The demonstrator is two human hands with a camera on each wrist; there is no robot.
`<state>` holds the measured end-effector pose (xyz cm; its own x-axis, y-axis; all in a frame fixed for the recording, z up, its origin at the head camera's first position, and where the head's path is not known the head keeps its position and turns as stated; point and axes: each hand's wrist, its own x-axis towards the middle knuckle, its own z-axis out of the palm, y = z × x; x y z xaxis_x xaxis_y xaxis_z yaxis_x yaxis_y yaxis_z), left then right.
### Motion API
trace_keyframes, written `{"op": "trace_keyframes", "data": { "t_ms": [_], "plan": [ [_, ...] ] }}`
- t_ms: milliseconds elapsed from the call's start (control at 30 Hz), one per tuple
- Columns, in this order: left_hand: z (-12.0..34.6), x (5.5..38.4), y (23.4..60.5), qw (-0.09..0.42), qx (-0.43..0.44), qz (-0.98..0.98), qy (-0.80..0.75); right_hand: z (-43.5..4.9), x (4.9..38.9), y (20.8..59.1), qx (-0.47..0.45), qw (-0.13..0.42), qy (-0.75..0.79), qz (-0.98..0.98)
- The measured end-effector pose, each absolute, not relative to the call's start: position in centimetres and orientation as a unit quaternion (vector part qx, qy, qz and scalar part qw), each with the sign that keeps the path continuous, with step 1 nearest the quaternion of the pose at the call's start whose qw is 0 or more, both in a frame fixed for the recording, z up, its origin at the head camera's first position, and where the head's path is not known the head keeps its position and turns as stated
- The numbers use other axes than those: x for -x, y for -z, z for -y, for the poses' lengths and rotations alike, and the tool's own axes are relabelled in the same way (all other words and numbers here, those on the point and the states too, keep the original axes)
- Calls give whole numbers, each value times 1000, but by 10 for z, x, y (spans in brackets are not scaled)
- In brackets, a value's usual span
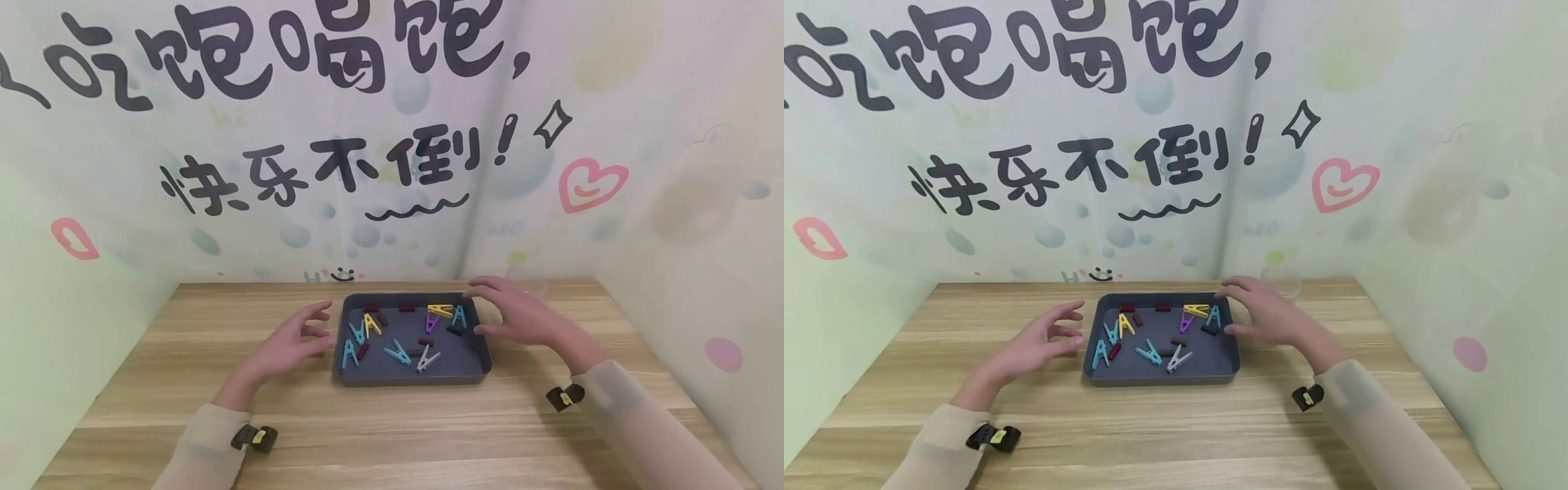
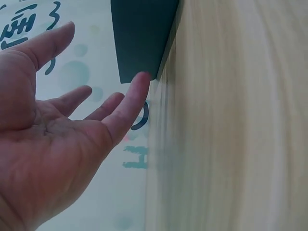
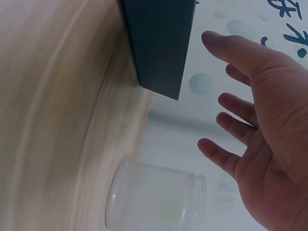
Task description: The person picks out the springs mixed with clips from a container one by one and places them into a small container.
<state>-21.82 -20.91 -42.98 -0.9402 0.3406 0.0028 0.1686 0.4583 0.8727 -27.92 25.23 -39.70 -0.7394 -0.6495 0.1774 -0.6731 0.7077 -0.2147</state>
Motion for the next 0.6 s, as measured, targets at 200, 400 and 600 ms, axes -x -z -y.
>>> {"op": "trace_keyframes", "data": {
  "t_ms": [200, 400, 600],
  "plan": [
    [207, 220, 434, 107, -154, -836, -516, -245, 291, 401, -389, 18, -155, 908],
    [203, 222, 438, 128, -150, -821, -535, -239, 301, 406, -406, 4, -153, 901],
    [202, 222, 442, 144, -163, -802, -556, -230, 308, 407, -404, -35, -126, 905]
  ]
}}
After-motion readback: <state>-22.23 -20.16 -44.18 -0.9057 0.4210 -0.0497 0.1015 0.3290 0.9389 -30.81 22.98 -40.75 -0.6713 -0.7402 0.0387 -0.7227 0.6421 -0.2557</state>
